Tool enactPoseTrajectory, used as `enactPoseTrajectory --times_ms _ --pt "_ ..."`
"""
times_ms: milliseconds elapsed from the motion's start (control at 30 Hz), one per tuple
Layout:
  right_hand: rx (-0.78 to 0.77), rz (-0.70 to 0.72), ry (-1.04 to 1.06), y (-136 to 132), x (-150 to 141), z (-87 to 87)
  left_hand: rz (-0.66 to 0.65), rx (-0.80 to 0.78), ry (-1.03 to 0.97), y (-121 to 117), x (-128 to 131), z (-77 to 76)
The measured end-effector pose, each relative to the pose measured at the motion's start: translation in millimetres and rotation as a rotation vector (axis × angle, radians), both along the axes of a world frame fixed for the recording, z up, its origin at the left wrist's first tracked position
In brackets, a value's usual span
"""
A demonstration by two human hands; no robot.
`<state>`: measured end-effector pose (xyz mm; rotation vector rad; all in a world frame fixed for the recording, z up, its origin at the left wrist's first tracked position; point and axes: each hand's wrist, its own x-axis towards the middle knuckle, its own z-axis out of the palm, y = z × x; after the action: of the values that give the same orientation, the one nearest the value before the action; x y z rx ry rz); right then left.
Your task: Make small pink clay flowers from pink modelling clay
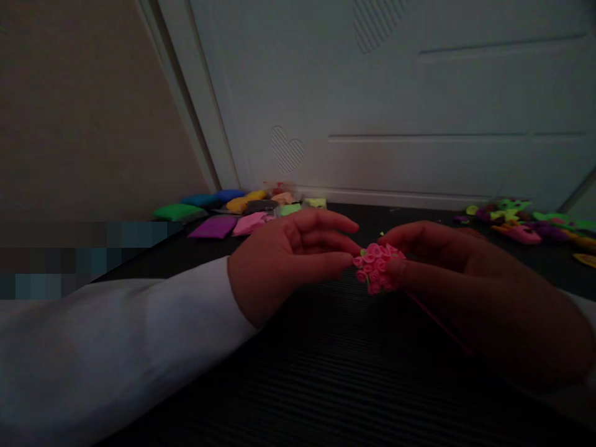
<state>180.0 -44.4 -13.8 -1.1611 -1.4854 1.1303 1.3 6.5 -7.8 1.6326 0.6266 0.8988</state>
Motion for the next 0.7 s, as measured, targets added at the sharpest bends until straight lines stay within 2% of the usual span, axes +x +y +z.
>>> enactPoseTrajectory --times_ms 367,700 --pt "-0.01 -0.014 0.024 0.3 -0.2 -1.7 -0.009 -0.031 -0.045 0.4 -0.7 -1.2" --pt "-0.049 0.003 0.051 1.6 -0.9 -2.0 -0.051 -0.155 -0.233 2.5 1.5 -3.5"
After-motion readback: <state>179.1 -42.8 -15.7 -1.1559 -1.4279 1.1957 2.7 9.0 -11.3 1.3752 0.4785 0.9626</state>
